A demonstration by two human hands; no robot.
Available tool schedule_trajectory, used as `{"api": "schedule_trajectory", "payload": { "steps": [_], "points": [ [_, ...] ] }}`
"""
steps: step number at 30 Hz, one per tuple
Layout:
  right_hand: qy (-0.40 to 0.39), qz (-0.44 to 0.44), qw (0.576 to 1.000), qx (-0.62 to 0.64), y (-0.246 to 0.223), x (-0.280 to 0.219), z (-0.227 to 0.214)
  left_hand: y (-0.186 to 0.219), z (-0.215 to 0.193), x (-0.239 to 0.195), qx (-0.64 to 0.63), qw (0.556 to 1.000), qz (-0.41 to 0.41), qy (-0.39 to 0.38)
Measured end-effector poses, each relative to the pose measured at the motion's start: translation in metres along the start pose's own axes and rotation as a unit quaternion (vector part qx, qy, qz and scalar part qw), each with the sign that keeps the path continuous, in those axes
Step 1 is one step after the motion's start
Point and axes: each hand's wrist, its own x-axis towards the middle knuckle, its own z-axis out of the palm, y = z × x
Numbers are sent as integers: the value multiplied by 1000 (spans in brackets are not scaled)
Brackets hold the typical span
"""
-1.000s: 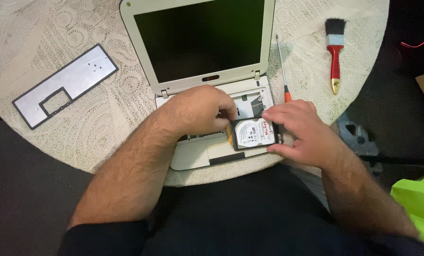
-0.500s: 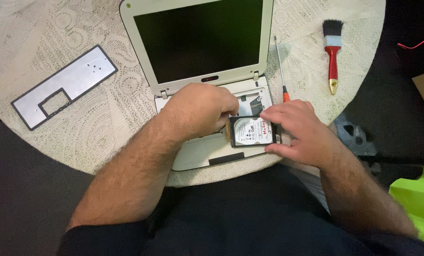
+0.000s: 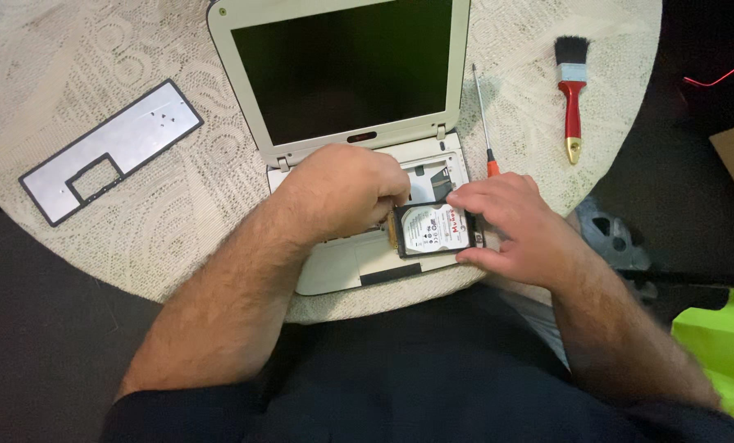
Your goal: The person removes the hard drive from a white laptop and places it on the table. They then use a screwdriver to remove several screws from the laptop's internal chassis and set them aside.
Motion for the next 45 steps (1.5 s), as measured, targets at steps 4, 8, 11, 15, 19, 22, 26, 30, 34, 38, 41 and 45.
{"api": "schedule_trajectory", "payload": {
  "steps": [4, 8, 11, 15, 19, 22, 26, 30, 34, 38, 41, 45],
  "points": [
    [-6, 4, 1000, 4, 2, 1, 0, 0, 5, -2, -25, 998, 40, 48],
    [2, -6, 1000, 14, 6, 1, 2, 9, 19, 2, -55, 985, 124, 111],
    [6, -12, 1000, 7, 7, 0, 4, 16, 24, 3, -42, 984, 149, 87],
    [14, -21, 1000, -1, 9, -1, 5, 14, 34, 5, -13, 984, 159, 73],
    [25, -28, 999, 8, 10, -2, 7, 13, 31, 6, 2, 987, 144, 76],
    [26, -41, 999, -11, 11, -1, 7, 7, 30, 8, -27, 981, 163, 100],
    [26, -47, 998, -41, 5, 2, 5, -2, 23, 6, -64, 978, 151, 126],
    [24, -45, 998, -22, 11, 3, 9, -4, 17, 1, -123, 969, 153, 147],
    [15, -43, 999, -7, 11, 3, 8, 17, -5, -3, -113, 987, 102, 46],
    [12, -31, 999, 14, 15, 0, 11, 29, -6, -5, -59, 994, 88, -9],
    [16, -29, 999, 27, 18, -1, 13, 31, 2, -5, -35, 996, 88, 5],
    [42, -42, 997, 40, 19, -1, 16, 29, 16, 1, -19, 995, 91, 32]
  ]
}}
